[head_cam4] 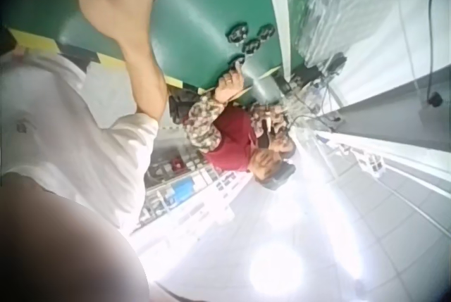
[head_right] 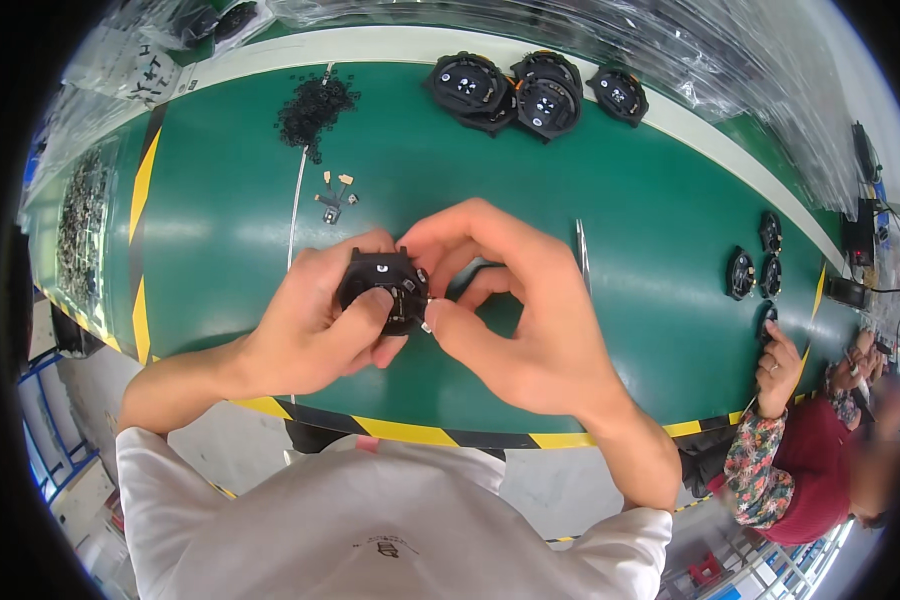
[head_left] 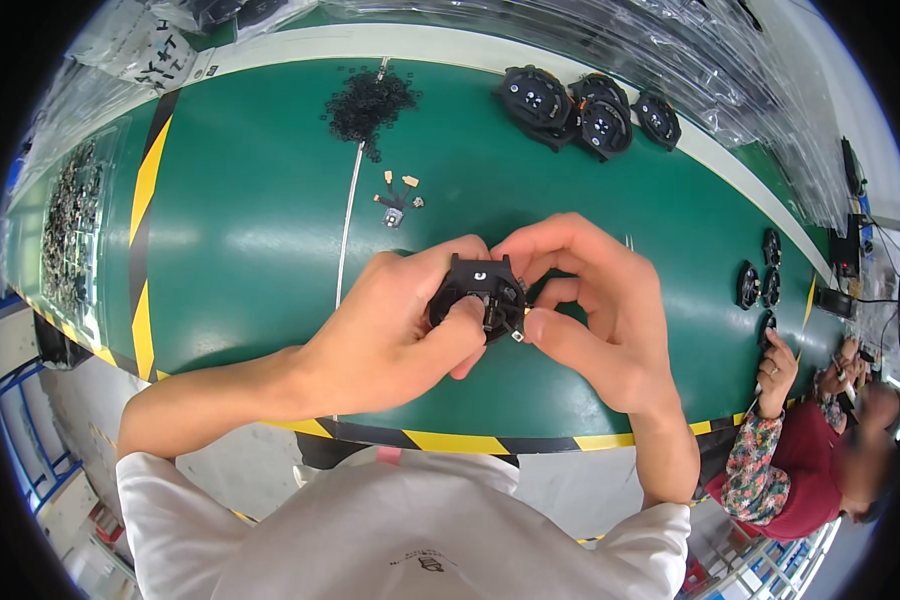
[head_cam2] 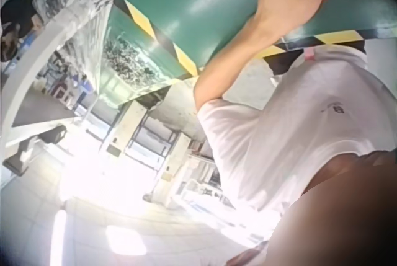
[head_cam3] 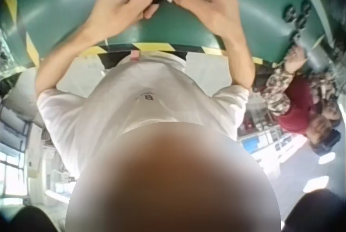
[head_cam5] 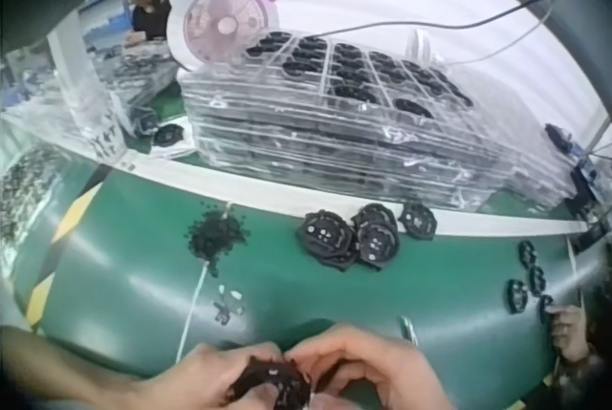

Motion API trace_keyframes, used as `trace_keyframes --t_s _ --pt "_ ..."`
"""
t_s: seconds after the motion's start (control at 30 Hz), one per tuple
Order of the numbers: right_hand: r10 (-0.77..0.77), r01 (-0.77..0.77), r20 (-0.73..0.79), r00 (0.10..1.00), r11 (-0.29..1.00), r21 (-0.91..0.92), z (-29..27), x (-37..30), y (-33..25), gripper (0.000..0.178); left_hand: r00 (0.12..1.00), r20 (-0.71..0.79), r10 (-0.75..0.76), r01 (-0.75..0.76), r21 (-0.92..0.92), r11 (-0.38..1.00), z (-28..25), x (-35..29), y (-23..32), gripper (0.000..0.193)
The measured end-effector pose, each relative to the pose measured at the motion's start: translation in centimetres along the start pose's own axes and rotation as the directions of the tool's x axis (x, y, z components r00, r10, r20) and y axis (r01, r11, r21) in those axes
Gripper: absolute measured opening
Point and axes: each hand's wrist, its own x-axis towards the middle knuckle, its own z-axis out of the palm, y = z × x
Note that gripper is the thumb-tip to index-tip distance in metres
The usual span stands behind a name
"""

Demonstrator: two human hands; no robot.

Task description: Manually assembling small electronic components into a housing and securing them using precision tools.

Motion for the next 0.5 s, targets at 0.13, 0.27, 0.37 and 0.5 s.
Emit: trace_keyframes --t_s 0.13,0.27,0.37,0.5 --pt "0.008 -0.008 -0.004 1.000 1.000 0.015 0.3 0.1 0.0 0.042 0.998 -0.026 0.057 -0.057 0.010 0.998 0.0 -0.1 -0.8 0.010" --pt "-0.022 0.022 -0.006 1.000 1.000 0.011 0.2 0.1 0.3 0.040 0.994 -0.067 0.081 -0.079 0.036 0.996 0.3 -0.1 -1.5 0.012" --pt "-0.095 0.095 -0.014 0.995 0.995 -0.037 0.7 0.0 0.4 0.036 0.992 -0.078 0.104 -0.101 0.046 0.994 0.2 -0.3 -1.6 0.016" --pt "-0.196 0.181 -0.058 0.979 0.963 -0.202 1.4 -0.1 0.6 0.032 0.979 -0.035 0.199 -0.197 0.059 0.979 0.7 -0.5 -2.5 0.018"
